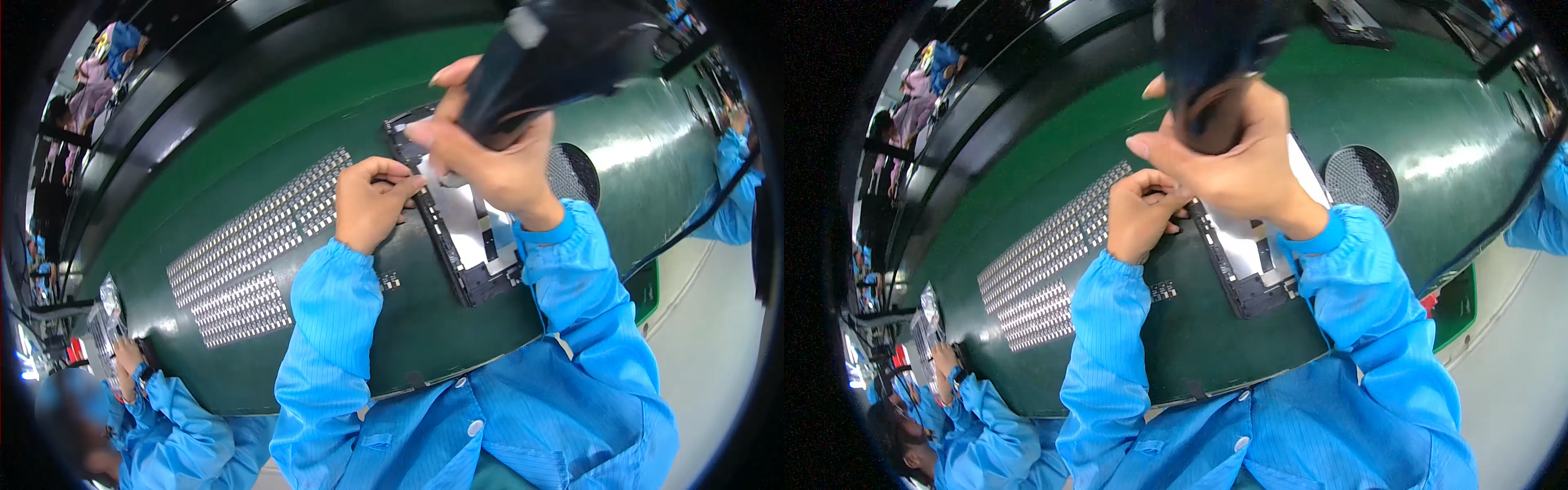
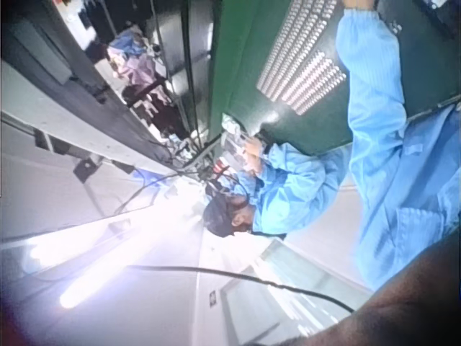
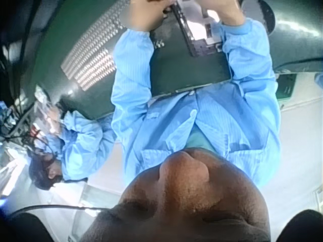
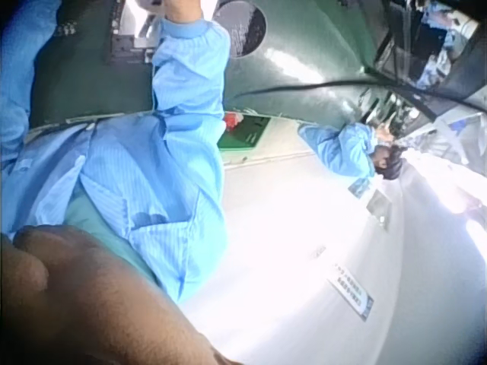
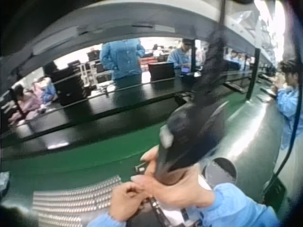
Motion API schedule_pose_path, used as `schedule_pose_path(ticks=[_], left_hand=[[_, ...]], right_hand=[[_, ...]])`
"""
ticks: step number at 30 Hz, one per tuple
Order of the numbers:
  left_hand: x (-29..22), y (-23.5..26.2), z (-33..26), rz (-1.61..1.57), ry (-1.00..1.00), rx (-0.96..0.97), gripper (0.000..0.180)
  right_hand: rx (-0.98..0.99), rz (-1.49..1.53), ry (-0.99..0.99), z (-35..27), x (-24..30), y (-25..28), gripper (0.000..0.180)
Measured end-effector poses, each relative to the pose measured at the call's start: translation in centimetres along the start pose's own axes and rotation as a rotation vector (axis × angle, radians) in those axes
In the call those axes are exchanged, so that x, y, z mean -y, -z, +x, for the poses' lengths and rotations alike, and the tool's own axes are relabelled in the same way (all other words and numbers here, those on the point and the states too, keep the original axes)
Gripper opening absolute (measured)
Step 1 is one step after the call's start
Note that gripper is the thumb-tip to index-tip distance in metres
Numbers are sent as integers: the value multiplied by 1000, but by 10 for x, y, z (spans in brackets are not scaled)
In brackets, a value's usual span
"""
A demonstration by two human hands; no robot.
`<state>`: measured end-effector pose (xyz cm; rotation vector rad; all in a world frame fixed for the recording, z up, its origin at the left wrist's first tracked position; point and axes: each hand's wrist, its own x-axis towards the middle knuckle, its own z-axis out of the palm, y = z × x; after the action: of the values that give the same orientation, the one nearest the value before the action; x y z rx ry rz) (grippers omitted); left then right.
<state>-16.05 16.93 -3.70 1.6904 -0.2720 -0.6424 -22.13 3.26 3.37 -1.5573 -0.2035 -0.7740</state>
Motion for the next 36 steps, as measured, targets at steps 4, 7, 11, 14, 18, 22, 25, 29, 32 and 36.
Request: schedule_pose_path(ticks=[4, 7, 11, 14, 18, 22, 25, 29, 32, 36], left_hand=[[-2, -3, 0, 29, -117, -60, 54], [-5, 2, 4, 54, -131, 38, 80], [-14, 6, 8, 107, -158, 148, 91], [-14, 5, 1, 138, -174, 155, 89], [-11, 5, -8, 135, -166, 141, 88], [-12, 4, -8, 127, -164, 138, 89], [-11, 4, -8, 115, -164, 138, 89], [-13, 3, -9, 116, -161, 136, 89], [-12, 4, -8, 105, -164, 141, 89], [-14, 4, -10, 105, -147, 144, 89]], right_hand=[[-56, 32, 34, 2, 31, 57, 47], [-178, -82, 36, -8, 37, 103, 42], [-341, -76, 13, -28, 23, 140, 29], [-391, -65, -28, -33, 13, 147, 29], [-383, -120, -70, -29, 7, 140, 31], [-335, -128, -79, -29, 1, 139, 31], [-333, -99, -87, -28, -1, 138, 30], [-340, -124, -95, -29, -6, 140, 29], [-340, -127, -100, -29, -6, 138, 29], [-336, -120, -90, -29, -9, 138, 33]])
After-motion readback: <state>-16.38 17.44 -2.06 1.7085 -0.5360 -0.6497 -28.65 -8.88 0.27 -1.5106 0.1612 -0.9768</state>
